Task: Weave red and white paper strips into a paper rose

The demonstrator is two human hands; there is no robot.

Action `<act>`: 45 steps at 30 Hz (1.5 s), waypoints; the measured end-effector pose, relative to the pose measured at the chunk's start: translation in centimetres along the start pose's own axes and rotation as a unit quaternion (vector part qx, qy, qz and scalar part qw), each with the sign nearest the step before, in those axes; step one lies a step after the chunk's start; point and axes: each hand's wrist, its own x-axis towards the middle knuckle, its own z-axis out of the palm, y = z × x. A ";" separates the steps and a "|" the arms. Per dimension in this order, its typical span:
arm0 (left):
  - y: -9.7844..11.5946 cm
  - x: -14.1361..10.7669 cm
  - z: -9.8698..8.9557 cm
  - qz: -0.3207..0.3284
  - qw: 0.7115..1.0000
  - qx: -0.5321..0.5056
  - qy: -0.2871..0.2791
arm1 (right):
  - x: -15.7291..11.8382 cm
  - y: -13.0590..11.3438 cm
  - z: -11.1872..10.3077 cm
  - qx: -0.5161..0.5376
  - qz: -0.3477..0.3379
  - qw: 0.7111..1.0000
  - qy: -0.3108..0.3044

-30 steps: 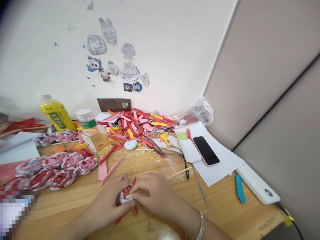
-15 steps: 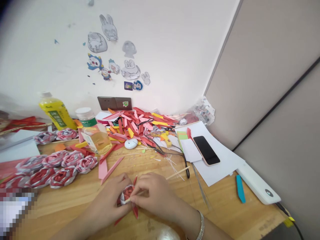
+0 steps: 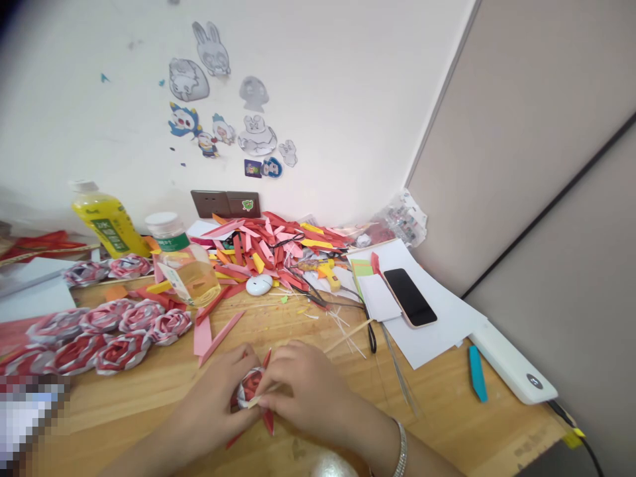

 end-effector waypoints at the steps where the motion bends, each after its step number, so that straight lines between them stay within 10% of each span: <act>1: 0.0 0.0 0.0 0.002 1.000 -0.001 0.001 | 0.0 0.0 0.0 -0.010 -0.010 1.000 -0.004; 45: -0.2 0.1 0.2 0.007 0.999 0.048 0.007 | -0.5 0.7 0.9 -0.290 -0.179 0.940 0.016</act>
